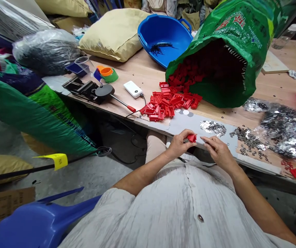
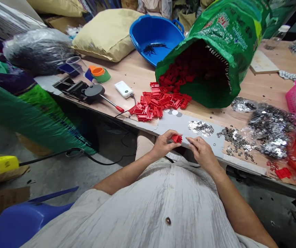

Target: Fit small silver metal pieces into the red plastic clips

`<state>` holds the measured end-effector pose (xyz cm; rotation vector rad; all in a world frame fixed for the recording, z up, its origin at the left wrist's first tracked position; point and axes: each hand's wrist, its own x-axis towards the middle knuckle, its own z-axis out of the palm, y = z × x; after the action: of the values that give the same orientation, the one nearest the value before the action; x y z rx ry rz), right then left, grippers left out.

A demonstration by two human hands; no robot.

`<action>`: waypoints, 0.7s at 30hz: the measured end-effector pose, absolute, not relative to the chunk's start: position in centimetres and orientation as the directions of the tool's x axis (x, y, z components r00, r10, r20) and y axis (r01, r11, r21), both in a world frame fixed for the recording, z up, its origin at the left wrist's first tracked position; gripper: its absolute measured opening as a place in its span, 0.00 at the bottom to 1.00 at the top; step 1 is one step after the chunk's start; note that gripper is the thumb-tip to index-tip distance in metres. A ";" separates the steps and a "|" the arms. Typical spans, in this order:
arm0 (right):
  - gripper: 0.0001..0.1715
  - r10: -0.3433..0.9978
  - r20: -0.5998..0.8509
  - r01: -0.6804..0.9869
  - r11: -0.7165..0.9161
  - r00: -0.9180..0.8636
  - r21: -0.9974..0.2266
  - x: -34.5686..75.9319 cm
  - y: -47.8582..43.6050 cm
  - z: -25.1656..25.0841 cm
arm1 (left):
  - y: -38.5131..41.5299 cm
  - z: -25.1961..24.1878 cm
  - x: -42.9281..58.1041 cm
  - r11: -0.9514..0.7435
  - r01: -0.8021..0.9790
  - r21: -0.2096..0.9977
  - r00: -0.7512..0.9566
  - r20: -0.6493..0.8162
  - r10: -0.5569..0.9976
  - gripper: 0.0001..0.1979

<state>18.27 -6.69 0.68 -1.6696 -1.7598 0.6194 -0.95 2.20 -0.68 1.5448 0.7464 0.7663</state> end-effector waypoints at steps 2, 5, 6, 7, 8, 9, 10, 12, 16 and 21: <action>0.18 0.993 0.119 0.731 0.066 0.021 -0.679 18.1 -6.5 0.5 | 2.9 -0.7 -0.7 -0.203 0.186 0.961 0.571 0.062 0.818 0.18; 0.14 0.990 0.139 0.772 0.063 0.033 -0.632 18.0 -6.1 0.2 | 3.7 -0.8 -0.4 -0.262 0.306 0.915 0.579 0.040 0.814 0.18; 0.13 0.989 0.149 0.781 0.074 0.024 -0.619 18.0 -5.9 0.0 | 3.9 -0.8 -0.3 -0.271 0.314 0.910 0.590 0.037 0.807 0.19; 0.13 0.987 0.160 0.787 0.088 0.013 -0.610 18.0 -5.7 -0.1 | 4.0 -0.9 -0.2 -0.277 0.313 0.908 0.600 0.036 0.799 0.19; 0.13 0.986 0.169 0.789 0.101 0.003 -0.605 18.0 -5.6 -0.2 | 4.0 -0.9 -0.2 -0.281 0.310 0.908 0.609 0.037 0.792 0.20; 0.13 0.984 0.178 0.789 0.113 -0.005 -0.604 18.0 -5.4 -0.3 | 4.1 -0.9 -0.2 -0.286 0.308 0.908 0.616 0.039 0.787 0.20; 0.13 0.983 0.186 0.786 0.123 -0.011 -0.606 18.0 -5.2 -0.4 | 4.2 -0.9 -0.2 -0.289 0.306 0.907 0.622 0.039 0.782 0.20; 0.13 0.981 0.195 0.781 0.138 -0.022 -0.609 18.0 -4.9 -0.5 | 4.3 -0.9 -0.3 -0.293 0.301 0.907 0.632 0.041 0.774 0.20; 0.12 0.982 0.182 0.786 0.148 -0.046 -0.600 17.9 -4.6 -0.7 | 4.4 -1.0 -0.4 -0.293 0.271 0.917 0.645 0.053 0.762 0.18; 0.12 0.989 0.142 0.798 0.121 -0.045 -0.591 17.9 -4.5 -0.8 | 4.5 -1.1 -0.4 -0.301 0.231 0.925 0.651 0.083 0.755 0.17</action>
<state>17.92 -4.48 -0.83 -1.7231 -1.8908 0.4861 -0.42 4.45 -1.11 1.8469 0.7842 0.6409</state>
